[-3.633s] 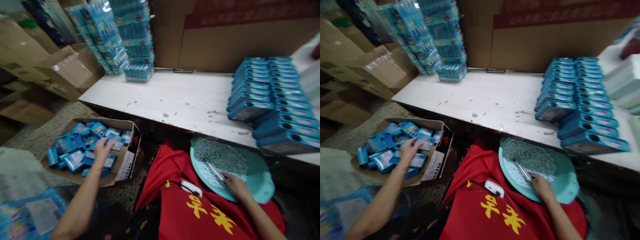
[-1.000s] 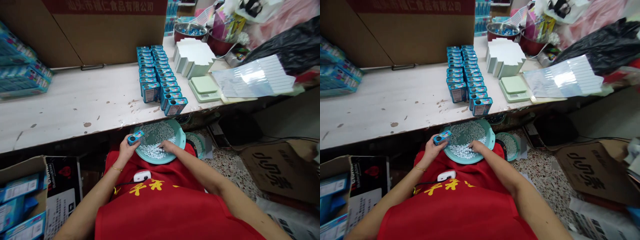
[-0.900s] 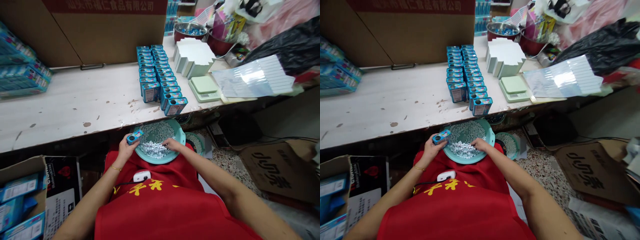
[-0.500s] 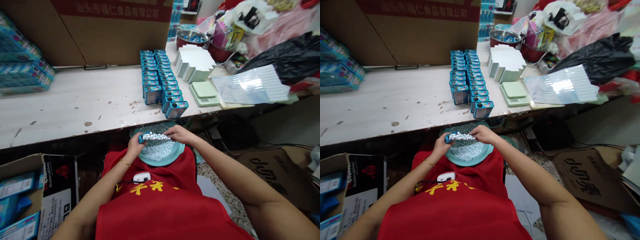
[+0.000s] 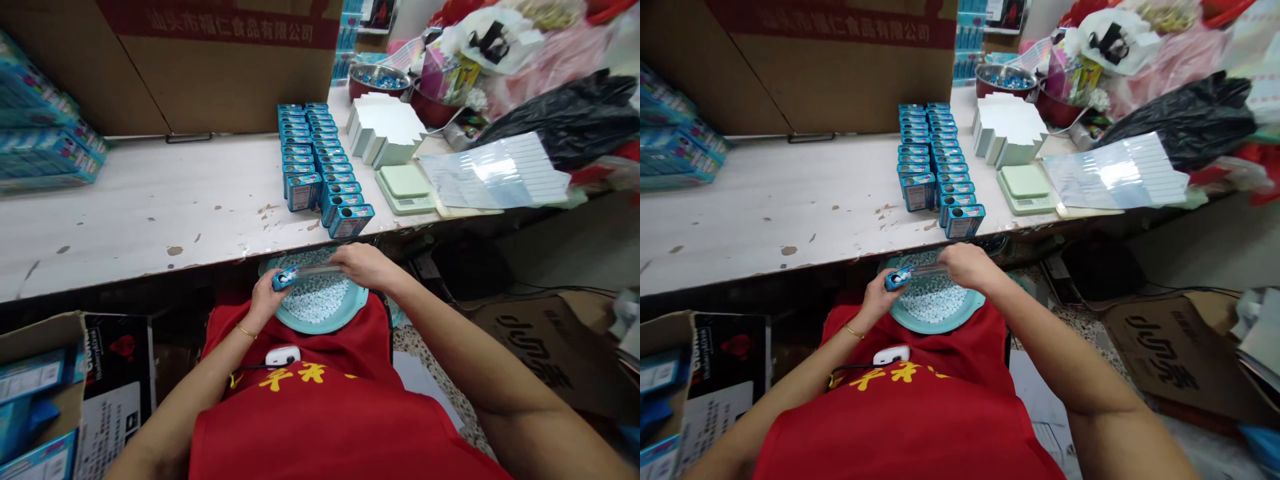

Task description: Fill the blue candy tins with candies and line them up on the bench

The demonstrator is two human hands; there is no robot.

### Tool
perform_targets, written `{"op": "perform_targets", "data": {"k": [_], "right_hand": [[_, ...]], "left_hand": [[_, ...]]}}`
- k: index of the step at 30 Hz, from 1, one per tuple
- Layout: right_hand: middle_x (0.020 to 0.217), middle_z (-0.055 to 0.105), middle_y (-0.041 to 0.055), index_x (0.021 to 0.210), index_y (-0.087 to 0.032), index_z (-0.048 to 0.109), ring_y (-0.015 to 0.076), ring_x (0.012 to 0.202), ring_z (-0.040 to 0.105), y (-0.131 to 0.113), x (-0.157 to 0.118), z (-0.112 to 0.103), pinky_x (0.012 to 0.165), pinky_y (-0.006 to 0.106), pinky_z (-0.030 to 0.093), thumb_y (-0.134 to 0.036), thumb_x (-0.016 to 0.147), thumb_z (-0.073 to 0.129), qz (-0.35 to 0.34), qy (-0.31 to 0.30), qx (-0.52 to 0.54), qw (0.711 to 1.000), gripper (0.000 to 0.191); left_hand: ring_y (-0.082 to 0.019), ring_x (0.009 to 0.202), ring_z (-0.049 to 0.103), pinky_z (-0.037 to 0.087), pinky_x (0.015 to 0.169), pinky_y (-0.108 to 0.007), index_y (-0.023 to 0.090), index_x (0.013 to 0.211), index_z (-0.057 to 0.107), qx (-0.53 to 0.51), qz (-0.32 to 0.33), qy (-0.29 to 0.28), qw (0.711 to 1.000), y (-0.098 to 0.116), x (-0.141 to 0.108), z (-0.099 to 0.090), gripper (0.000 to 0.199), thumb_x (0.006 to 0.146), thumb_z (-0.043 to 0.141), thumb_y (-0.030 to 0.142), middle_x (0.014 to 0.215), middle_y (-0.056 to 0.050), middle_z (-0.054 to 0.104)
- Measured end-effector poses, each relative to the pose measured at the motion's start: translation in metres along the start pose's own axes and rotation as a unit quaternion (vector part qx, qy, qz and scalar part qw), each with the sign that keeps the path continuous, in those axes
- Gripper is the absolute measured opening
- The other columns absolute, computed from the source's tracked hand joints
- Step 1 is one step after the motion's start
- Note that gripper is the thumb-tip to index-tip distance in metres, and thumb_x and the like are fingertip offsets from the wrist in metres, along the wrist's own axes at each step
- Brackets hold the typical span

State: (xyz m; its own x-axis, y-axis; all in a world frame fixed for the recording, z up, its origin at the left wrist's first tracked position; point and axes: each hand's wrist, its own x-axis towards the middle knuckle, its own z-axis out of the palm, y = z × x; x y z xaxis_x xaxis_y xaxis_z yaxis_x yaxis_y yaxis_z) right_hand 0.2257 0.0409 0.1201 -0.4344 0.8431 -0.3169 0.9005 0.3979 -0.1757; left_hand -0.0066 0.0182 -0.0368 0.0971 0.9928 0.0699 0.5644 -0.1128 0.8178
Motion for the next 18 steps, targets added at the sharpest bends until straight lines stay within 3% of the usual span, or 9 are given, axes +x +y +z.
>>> {"op": "perform_targets", "data": {"k": [2,5,8,10,13,18], "right_hand": [[0.106,0.065,0.0029,0.106,-0.024,0.064,0.0171,0.098,0.057,0.023,0.002,0.03,0.082,0.024,0.041,-0.013,0.08,0.04,0.017,0.016,0.037,0.999,0.036],[0.112,0.062,0.0041,0.111,-0.022,0.061,0.0162,0.103,0.055,0.036,0.02,0.092,0.082,0.021,0.041,-0.012,0.082,0.039,0.071,-0.024,0.057,0.996,0.038],[0.114,0.06,0.0121,0.115,-0.017,0.058,0.0197,0.103,0.055,0.016,0.04,0.15,0.083,0.025,0.041,-0.007,0.083,0.036,0.104,-0.054,0.038,0.992,0.041],[0.109,0.062,0.0154,0.11,-0.013,0.061,0.0216,0.101,0.057,-0.002,0.047,0.175,0.082,0.027,0.042,-0.006,0.082,0.036,0.091,-0.074,0.042,0.992,0.039],[0.103,0.065,0.0146,0.102,-0.014,0.066,0.0227,0.097,0.059,-0.014,0.052,0.193,0.08,0.029,0.043,-0.007,0.08,0.04,0.061,-0.114,0.062,0.99,0.035],[0.102,0.068,0.0017,0.106,-0.026,0.066,0.0167,0.094,0.06,0.014,0.047,0.192,0.077,0.021,0.043,-0.005,0.07,0.048,0.016,-0.156,0.132,0.979,0.045]], "left_hand": [[-0.017,0.083,0.06,0.046,0.077,-0.029,0.018,0.102,0.056,-0.018,-0.008,0.008,1.0,-0.002,-0.003,-0.005,0.04,0.065,0.065,0.029,0.095,-0.005,0.063],[-0.017,0.081,0.06,0.047,0.074,-0.028,0.018,0.102,0.056,-0.048,-0.015,0.015,0.999,-0.002,-0.007,-0.011,0.041,0.065,0.066,0.031,0.092,-0.004,0.064],[-0.016,0.077,0.06,0.047,0.072,-0.027,0.017,0.102,0.056,-0.065,-0.029,0.026,0.997,-0.001,-0.01,-0.014,0.043,0.063,0.067,0.032,0.087,-0.003,0.063],[-0.015,0.076,0.06,0.047,0.072,-0.026,0.017,0.101,0.055,-0.066,-0.037,0.028,0.997,-0.001,-0.01,-0.014,0.043,0.062,0.067,0.032,0.087,-0.003,0.063],[-0.015,0.075,0.059,0.046,0.072,-0.026,0.017,0.1,0.056,-0.061,-0.041,0.036,0.997,-0.001,-0.01,-0.016,0.043,0.062,0.068,0.032,0.085,-0.002,0.063],[-0.014,0.074,0.058,0.046,0.07,-0.026,0.016,0.099,0.056,-0.064,-0.06,0.044,0.995,0.001,-0.01,-0.021,0.043,0.061,0.068,0.034,0.083,-0.001,0.063]]}}
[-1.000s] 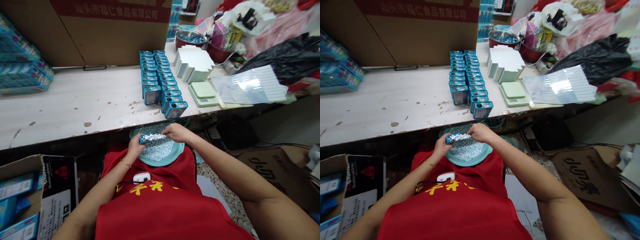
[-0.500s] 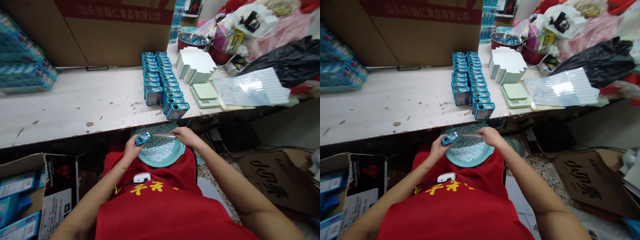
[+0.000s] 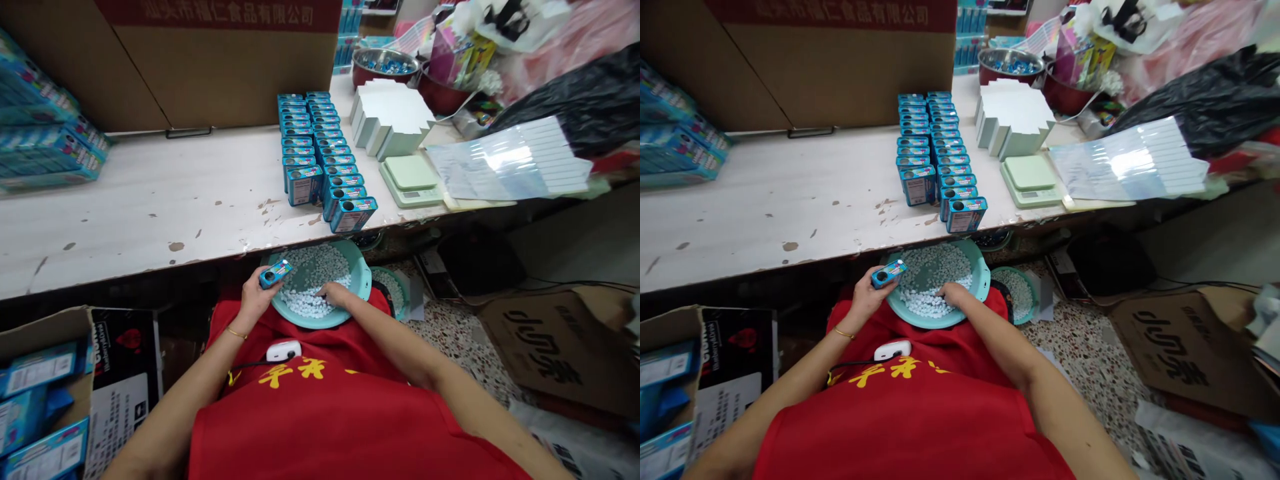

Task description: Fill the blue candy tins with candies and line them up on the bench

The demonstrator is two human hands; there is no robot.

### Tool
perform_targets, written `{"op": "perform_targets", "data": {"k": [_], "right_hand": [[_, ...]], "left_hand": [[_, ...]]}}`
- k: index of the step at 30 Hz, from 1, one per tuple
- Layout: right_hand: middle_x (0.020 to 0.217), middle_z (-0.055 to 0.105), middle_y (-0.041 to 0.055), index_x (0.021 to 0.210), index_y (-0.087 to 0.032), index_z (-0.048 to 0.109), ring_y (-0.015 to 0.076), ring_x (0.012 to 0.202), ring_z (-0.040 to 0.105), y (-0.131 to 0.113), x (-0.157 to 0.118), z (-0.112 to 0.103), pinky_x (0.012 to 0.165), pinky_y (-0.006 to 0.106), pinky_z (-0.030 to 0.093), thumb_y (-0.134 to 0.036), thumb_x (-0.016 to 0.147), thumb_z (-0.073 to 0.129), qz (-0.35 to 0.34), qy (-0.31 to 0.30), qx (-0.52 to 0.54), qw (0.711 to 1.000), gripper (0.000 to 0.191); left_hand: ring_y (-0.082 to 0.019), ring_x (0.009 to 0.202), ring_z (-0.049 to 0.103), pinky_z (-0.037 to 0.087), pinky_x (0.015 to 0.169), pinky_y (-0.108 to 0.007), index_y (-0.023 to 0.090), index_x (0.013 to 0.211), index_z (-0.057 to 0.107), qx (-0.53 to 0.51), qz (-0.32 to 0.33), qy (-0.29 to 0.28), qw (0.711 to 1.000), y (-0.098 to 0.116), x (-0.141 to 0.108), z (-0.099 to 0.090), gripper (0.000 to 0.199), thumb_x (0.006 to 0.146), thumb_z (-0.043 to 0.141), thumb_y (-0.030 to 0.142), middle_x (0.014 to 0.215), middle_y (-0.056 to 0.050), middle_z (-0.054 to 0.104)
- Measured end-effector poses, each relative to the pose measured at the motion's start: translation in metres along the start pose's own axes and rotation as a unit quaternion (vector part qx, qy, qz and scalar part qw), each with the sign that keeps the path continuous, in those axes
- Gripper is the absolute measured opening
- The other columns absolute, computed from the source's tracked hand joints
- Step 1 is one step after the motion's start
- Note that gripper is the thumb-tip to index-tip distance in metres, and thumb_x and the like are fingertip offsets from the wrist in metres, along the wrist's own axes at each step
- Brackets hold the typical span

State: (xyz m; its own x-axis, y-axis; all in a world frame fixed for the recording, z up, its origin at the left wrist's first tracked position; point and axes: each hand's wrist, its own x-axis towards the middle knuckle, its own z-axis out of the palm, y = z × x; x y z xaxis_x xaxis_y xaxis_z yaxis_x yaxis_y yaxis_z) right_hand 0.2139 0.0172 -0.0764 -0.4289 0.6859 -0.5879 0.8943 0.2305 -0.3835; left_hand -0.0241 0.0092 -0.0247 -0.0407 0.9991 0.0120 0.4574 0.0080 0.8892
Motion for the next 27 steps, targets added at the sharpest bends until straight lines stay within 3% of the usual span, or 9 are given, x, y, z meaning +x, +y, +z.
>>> {"op": "perform_targets", "data": {"k": [5,8,11,14,17,23,27], "right_hand": [[0.1,0.068,-0.0008,0.11,-0.022,0.064,0.0132,0.088,0.06,0.019,-0.031,-0.028,0.073,0.017,0.043,-0.005,0.067,0.047,-0.029,0.018,0.118,0.992,0.048],[0.091,0.069,0.0012,0.107,-0.018,0.066,0.0133,0.075,0.059,0.013,-0.055,-0.057,0.065,0.019,0.043,-0.007,0.063,0.049,-0.034,0.036,0.231,0.972,0.048],[0.084,0.067,0.0009,0.108,-0.016,0.065,0.0104,0.062,0.054,-0.003,-0.074,-0.09,0.056,0.019,0.041,-0.01,0.064,0.049,-0.039,0.038,0.263,0.963,0.047],[0.079,0.067,0.0004,0.104,-0.016,0.067,0.0098,0.061,0.053,-0.024,-0.083,-0.119,0.055,0.019,0.037,-0.011,0.065,0.048,-0.063,0.035,0.215,0.974,0.044],[0.073,0.068,0.0005,0.097,-0.017,0.071,0.0108,0.064,0.054,-0.045,-0.084,-0.141,0.056,0.019,0.035,-0.01,0.065,0.048,-0.073,0.03,0.103,0.992,0.039],[0.069,0.069,0.0047,0.088,-0.018,0.073,0.0134,0.066,0.057,-0.086,-0.085,-0.171,0.057,0.02,0.034,-0.009,0.064,0.047,-0.059,0.027,-0.058,0.996,0.037],[0.077,0.069,0.0064,0.084,-0.017,0.073,0.0148,0.072,0.057,-0.08,-0.103,-0.175,0.06,0.022,0.034,-0.01,0.065,0.045,-0.088,0.048,-0.091,0.991,0.034]], "left_hand": [[-0.014,0.073,0.059,0.047,0.069,-0.026,0.016,0.1,0.056,0.001,0.0,0.006,1.0,0.0,0.001,-0.003,0.044,0.061,0.068,0.033,0.082,-0.002,0.064],[-0.015,0.075,0.06,0.047,0.071,-0.027,0.016,0.1,0.056,0.01,0.005,-0.002,1.0,-0.001,0.002,0.002,0.043,0.061,0.067,0.033,0.085,-0.003,0.064],[-0.016,0.079,0.06,0.047,0.073,-0.028,0.017,0.1,0.057,0.024,0.023,-0.025,0.999,-0.001,0.002,0.011,0.041,0.063,0.066,0.031,0.089,-0.003,0.064],[-0.017,0.081,0.06,0.047,0.074,-0.028,0.019,0.1,0.057,0.045,0.041,-0.042,0.997,0.002,0.002,0.02,0.038,0.064,0.065,0.026,0.09,-0.003,0.064],[-0.018,0.083,0.059,0.047,0.077,-0.029,0.02,0.1,0.057,0.061,0.053,-0.05,0.995,0.005,0.001,0.026,0.038,0.064,0.064,0.023,0.092,-0.003,0.064],[-0.019,0.09,0.058,0.045,0.083,-0.032,0.019,0.101,0.058,0.079,0.077,-0.049,0.993,0.002,0.003,0.03,0.038,0.064,0.064,0.021,0.098,-0.005,0.063],[-0.019,0.09,0.059,0.045,0.083,-0.032,0.019,0.101,0.057,0.049,0.075,-0.044,0.995,-0.002,0.002,0.025,0.037,0.064,0.064,0.023,0.097,-0.005,0.063]]}}
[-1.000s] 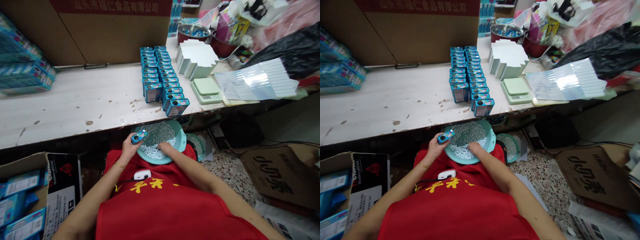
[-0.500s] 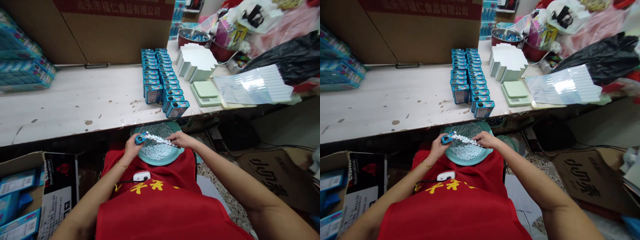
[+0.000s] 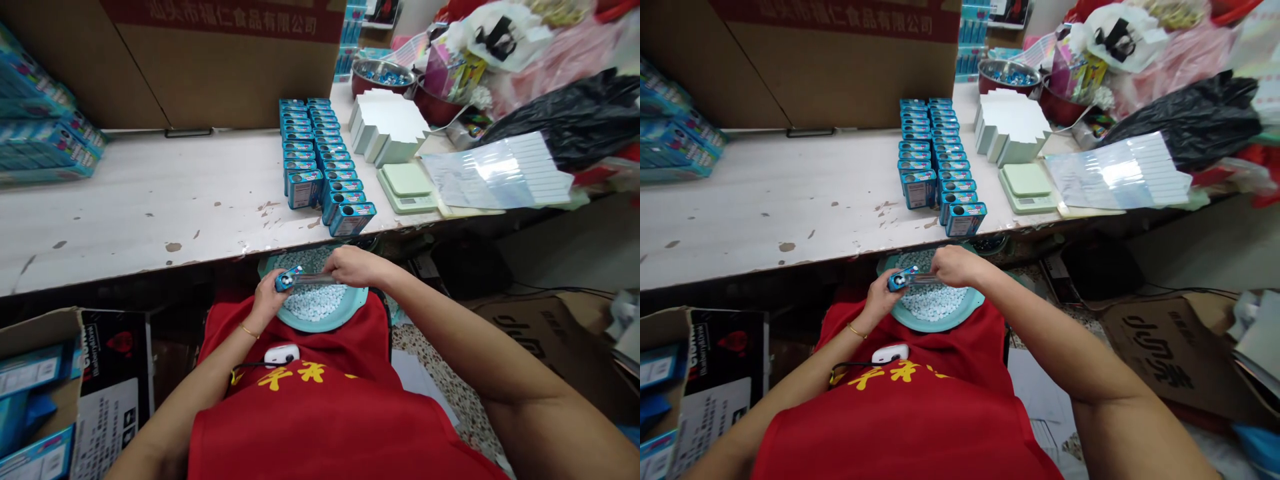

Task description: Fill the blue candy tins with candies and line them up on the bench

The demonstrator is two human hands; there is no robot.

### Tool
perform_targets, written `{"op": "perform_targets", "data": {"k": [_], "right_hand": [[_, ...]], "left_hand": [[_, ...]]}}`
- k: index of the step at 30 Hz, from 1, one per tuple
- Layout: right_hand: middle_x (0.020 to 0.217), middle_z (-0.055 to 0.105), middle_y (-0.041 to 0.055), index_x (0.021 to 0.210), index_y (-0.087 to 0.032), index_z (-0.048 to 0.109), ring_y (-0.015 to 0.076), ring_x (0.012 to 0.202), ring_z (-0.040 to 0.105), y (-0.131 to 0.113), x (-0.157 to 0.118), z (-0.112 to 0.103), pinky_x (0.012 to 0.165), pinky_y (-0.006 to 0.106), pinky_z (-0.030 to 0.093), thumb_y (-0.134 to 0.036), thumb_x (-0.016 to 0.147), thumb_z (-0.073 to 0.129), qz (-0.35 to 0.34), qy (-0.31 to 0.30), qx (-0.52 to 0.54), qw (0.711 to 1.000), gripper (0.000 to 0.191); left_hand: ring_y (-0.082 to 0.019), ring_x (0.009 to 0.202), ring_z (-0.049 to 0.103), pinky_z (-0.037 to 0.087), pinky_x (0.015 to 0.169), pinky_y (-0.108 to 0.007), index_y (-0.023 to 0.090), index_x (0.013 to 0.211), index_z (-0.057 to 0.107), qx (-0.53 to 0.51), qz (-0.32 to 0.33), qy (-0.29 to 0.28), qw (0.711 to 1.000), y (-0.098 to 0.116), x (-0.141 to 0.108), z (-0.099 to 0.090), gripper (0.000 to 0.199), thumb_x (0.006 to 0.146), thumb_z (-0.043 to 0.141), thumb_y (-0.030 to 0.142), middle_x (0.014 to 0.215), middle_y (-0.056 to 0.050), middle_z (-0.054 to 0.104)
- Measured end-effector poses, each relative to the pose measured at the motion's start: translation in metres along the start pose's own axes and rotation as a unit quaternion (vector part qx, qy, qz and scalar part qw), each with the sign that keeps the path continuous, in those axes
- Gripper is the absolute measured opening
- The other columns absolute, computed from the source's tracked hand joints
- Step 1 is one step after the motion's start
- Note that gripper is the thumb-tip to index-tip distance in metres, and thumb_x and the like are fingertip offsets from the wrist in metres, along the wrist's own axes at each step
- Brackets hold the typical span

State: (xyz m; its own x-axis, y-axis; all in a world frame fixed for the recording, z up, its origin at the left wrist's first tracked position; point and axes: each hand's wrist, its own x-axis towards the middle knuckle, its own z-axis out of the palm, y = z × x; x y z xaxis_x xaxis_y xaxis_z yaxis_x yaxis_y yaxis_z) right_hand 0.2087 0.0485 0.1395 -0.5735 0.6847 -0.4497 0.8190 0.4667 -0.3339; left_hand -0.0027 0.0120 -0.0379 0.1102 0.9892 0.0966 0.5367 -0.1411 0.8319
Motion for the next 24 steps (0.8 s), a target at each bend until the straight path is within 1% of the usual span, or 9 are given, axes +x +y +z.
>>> {"op": "perform_targets", "data": {"k": [3,5,7,9,11,14,16,19,24], "right_hand": [[0.078,0.068,0.0029,0.091,-0.017,0.071,0.0133,0.069,0.057,0.029,-0.014,0.023,0.059,0.021,0.036,-0.013,0.072,0.044,0.014,0.023,0.095,0.995,0.033],[0.079,0.068,0.0014,0.103,-0.017,0.066,0.0128,0.067,0.057,0.052,-0.01,0.053,0.058,0.02,0.039,-0.016,0.077,0.042,0.06,0.031,0.161,0.985,0.035],[0.084,0.068,0.0025,0.111,-0.018,0.062,0.0135,0.071,0.059,0.067,0.007,0.09,0.062,0.021,0.042,-0.015,0.08,0.039,0.125,0.044,0.14,0.981,0.038],[0.099,0.066,0.0073,0.111,-0.019,0.061,0.0169,0.086,0.06,0.069,0.032,0.128,0.071,0.024,0.043,-0.011,0.081,0.038,0.161,0.048,0.057,0.984,0.039],[0.107,0.063,0.0146,0.109,-0.015,0.062,0.0216,0.094,0.058,0.06,0.055,0.159,0.076,0.028,0.042,-0.007,0.081,0.037,0.168,0.038,0.019,0.985,0.038],[0.105,0.063,0.0187,0.104,-0.011,0.064,0.0253,0.097,0.057,0.043,0.075,0.19,0.079,0.032,0.042,-0.007,0.082,0.036,0.141,0.005,0.025,0.99,0.036],[0.102,0.065,0.0164,0.102,-0.013,0.066,0.0255,0.097,0.058,0.039,0.079,0.199,0.079,0.032,0.042,-0.01,0.082,0.039,0.118,-0.016,0.038,0.992,0.033],[0.098,0.068,0.008,0.1,-0.02,0.068,0.0222,0.094,0.059,0.051,0.077,0.202,0.077,0.027,0.043,-0.015,0.077,0.049,0.091,-0.042,0.074,0.992,0.03],[0.1,0.068,-0.0017,0.108,-0.024,0.065,0.0157,0.089,0.06,0.075,0.061,0.186,0.075,0.02,0.043,-0.011,0.07,0.054,0.068,-0.053,0.148,0.985,0.041]], "left_hand": [[-0.019,0.089,0.06,0.046,0.082,-0.032,0.018,0.102,0.056,-0.041,-0.016,0.001,0.999,-0.002,-0.004,-0.008,0.039,0.065,0.065,0.026,0.097,-0.005,0.063],[-0.019,0.089,0.06,0.046,0.082,-0.032,0.018,0.103,0.056,-0.067,-0.025,0.001,0.997,-0.003,-0.007,-0.014,0.04,0.065,0.065,0.029,0.098,-0.006,0.063],[-0.019,0.088,0.06,0.047,0.081,-0.031,0.017,0.102,0.056,-0.089,-0.031,0.001,0.996,-0.003,-0.009,-0.017,0.041,0.064,0.066,0.03,0.096,-0.006,0.063],[-0.018,0.085,0.061,0.047,0.078,-0.03,0.017,0.101,0.056,-0.099,-0.04,0.009,0.994,-0.003,-0.01,-0.019,0.041,0.064,0.067,0.031,0.093,-0.005,0.064],[-0.017,0.083,0.061,0.047,0.077,-0.029,0.016,0.1,0.056,-0.093,-0.047,0.019,0.994,-0.001,-0.011,-0.021,0.041,0.064,0.067,0.032,0.091,-0.004,0.064],[-0.015,0.081,0.06,0.047,0.077,-0.028,0.016,0.1,0.056,-0.073,-0.051,0.034,0.995,0.001,-0.011,-0.024,0.042,0.063,0.067,0.032,0.09,-0.004,0.064],[-0.015,0.08,0.06,0.047,0.076,-0.028,0.016,0.1,0.056,-0.068,-0.06,0.047,0.995,0.001,-0.011,-0.026,0.042,0.062,0.068,0.032,0.089,-0.004,0.064],[-0.014,0.076,0.059,0.047,0.074,-0.028,0.016,0.099,0.056,-0.07,-0.073,0.059,0.993,-0.001,-0.011,-0.028,0.043,0.062,0.069,0.032,0.086,-0.003,0.063],[-0.014,0.076,0.059,0.048,0.074,-0.029,0.016,0.1,0.054,-0.114,-0.085,0.055,0.988,-0.006,-0.01,-0.027,0.044,0.061,0.068,0.034,0.084,-0.002,0.062]]}}
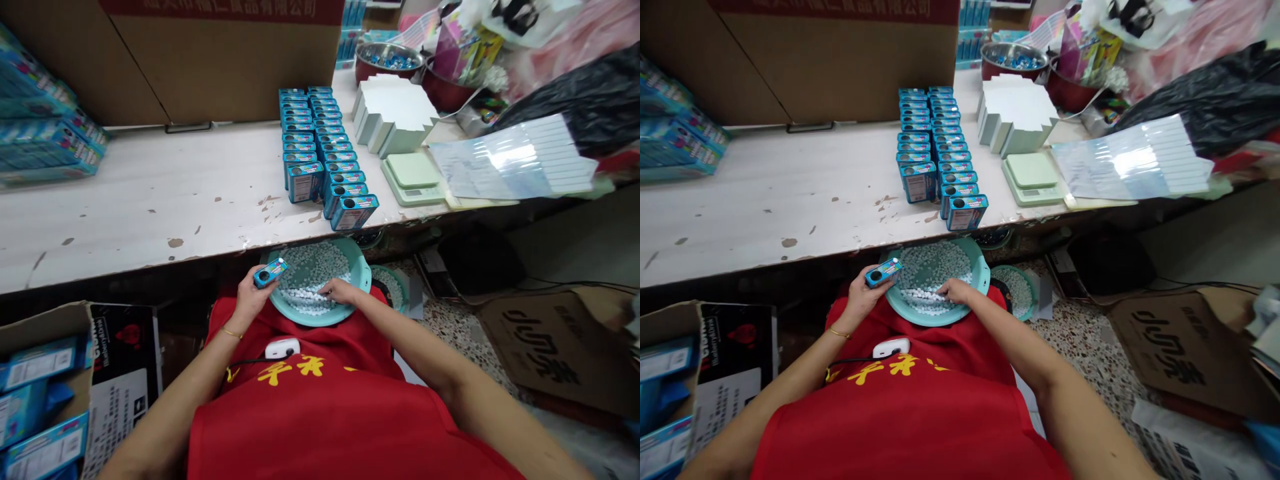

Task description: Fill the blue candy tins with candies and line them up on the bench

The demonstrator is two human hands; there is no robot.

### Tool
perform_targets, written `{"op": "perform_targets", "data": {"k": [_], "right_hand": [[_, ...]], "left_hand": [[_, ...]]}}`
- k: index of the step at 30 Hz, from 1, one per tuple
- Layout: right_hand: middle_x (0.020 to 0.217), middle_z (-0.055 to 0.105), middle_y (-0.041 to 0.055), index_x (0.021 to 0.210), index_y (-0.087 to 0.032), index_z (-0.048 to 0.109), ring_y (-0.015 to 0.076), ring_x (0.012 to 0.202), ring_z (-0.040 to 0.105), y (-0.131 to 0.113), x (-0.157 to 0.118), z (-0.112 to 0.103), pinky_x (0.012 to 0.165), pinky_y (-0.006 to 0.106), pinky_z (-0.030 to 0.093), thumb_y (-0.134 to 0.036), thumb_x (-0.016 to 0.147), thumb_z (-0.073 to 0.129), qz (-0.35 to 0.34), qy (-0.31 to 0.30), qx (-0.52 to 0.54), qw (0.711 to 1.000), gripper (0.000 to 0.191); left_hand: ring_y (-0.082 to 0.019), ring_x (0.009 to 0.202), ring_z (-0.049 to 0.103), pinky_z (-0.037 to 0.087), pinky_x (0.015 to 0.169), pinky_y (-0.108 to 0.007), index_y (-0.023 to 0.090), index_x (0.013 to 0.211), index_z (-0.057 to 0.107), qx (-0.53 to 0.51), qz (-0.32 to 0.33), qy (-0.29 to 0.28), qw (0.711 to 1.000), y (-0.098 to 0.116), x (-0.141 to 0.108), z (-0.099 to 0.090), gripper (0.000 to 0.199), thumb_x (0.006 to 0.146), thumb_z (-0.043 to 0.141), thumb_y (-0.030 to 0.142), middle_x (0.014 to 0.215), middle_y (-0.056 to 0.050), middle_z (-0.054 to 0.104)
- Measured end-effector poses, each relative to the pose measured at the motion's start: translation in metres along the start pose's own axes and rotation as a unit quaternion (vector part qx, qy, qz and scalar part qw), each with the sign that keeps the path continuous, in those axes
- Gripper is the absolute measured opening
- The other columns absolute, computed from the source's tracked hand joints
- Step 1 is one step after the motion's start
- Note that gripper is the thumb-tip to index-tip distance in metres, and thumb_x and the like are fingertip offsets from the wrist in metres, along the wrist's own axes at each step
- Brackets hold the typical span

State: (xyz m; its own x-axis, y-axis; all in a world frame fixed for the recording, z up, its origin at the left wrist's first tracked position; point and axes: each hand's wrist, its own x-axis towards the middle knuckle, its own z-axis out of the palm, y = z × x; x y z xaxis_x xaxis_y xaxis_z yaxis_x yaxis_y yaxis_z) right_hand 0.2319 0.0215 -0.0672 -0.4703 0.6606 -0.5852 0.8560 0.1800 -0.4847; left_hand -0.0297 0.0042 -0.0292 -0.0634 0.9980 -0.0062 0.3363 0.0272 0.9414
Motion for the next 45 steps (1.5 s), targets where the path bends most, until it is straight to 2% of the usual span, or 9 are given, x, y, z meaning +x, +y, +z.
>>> {"op": "perform_targets", "data": {"k": [4,10,15,21,27,32,36,41,45], "right_hand": [[0.096,0.069,0.0015,0.106,-0.017,0.066,0.0162,0.084,0.06,-0.006,-0.032,-0.034,0.072,0.022,0.043,-0.012,0.067,0.054,-0.038,0.027,0.109,0.993,0.041],[0.081,0.066,0.0025,0.102,-0.014,0.068,0.0107,0.061,0.052,-0.043,-0.072,-0.086,0.058,0.022,0.04,-0.017,0.069,0.049,-0.059,0.051,0.202,0.976,0.038],[0.066,0.063,-0.0005,0.085,-0.019,0.072,0.0103,0.06,0.051,-0.083,-0.079,-0.109,0.056,0.021,0.033,-0.011,0.069,0.047,-0.086,0.068,0.033,0.993,0.031],[0.076,0.067,0.0046,0.08,-0.022,0.071,0.0164,0.073,0.057,-0.118,-0.091,-0.125,0.061,0.024,0.032,-0.01,0.07,0.044,-0.054,0.1,-0.141,0.983,0.031],[0.084,0.068,0.0016,0.099,-0.025,0.069,0.0152,0.079,0.058,-0.095,-0.115,-0.127,0.067,0.022,0.037,-0.011,0.074,0.04,-0.045,0.142,-0.081,0.986,0.041],[0.09,0.067,0.0022,0.107,-0.023,0.066,0.0144,0.083,0.058,-0.068,-0.112,-0.11,0.071,0.021,0.039,-0.013,0.078,0.04,-0.036,0.194,-0.059,0.979,0.04],[0.088,0.065,0.0043,0.109,-0.022,0.064,0.0147,0.083,0.058,-0.073,-0.108,-0.093,0.071,0.021,0.039,-0.016,0.083,0.039,-0.036,0.195,-0.116,0.973,0.037],[0.094,0.062,0.0062,0.118,-0.023,0.057,0.0148,0.083,0.058,-0.087,-0.113,-0.087,0.071,0.021,0.039,-0.017,0.084,0.037,-0.011,0.192,-0.179,0.965,0.04],[0.1,0.062,0.0048,0.114,-0.027,0.059,0.0164,0.089,0.058,-0.063,-0.097,-0.08,0.072,0.023,0.04,-0.014,0.084,0.036,0.033,0.191,-0.174,0.966,0.04]], "left_hand": [[-0.015,0.077,0.059,0.048,0.075,-0.029,0.016,0.099,0.055,0.014,0.002,0.004,1.0,0.001,0.002,0.001,0.044,0.061,0.068,0.033,0.085,-0.003,0.062],[-0.018,0.081,0.06,0.047,0.076,-0.03,0.018,0.1,0.056,0.047,0.023,-0.031,0.998,0.004,0.0,0.012,0.041,0.062,0.067,0.029,0.089,-0.004,0.063],[-0.018,0.084,0.06,0.047,0.077,-0.03,0.018,0.101,0.057,0.082,0.058,-0.046,0.994,0.003,-0.003,0.023,0.039,0.063,0.064,0.024,0.093,-0.005,0.064],[-0.019,0.087,0.059,0.047,0.08,-0.032,0.019,0.101,0.057,0.082,0.071,-0.049,0.993,0.003,-0.003,0.023,0.038,0.065,0.064,0.024,0.096,-0.006,0.063],[-0.018,0.086,0.06,0.047,0.08,-0.031,0.018,0.1,0.056,0.016,0.053,-0.05,0.997,0.002,-0.007,0.014,0.039,0.064,0.066,0.026,0.094,-0.005,0.064],[-0.018,0.091,0.06,0.046,0.084,-0.031,0.017,0.1,0.056,-0.061,0.063,-0.067,0.994,0.005,-0.012,0.017,0.041,0.064,0.069,0.029,0.1,-0.007,0.063],[-0.018,0.091,0.06,0.046,0.084,-0.031,0.017,0.101,0.056,-0.076,0.058,-0.07,0.993,0.008,-0.013,0.021,0.043,0.063,0.07,0.03,0.1,-0.007,0.063],[-0.018,0.09,0.061,0.047,0.084,-0.032,0.016,0.1,0.056,-0.102,0.025,-0.038,0.994,0.008,-0.014,0.018,0.046,0.059,0.072,0.03,0.097,-0.006,0.064],[-0.02,0.094,0.06,0.046,0.087,-0.033,0.016,0.098,0.057,-0.124,0.026,-0.037,0.991,0.006,-0.012,0.018,0.046,0.057,0.074,0.028,0.101,-0.008,0.063]]}}
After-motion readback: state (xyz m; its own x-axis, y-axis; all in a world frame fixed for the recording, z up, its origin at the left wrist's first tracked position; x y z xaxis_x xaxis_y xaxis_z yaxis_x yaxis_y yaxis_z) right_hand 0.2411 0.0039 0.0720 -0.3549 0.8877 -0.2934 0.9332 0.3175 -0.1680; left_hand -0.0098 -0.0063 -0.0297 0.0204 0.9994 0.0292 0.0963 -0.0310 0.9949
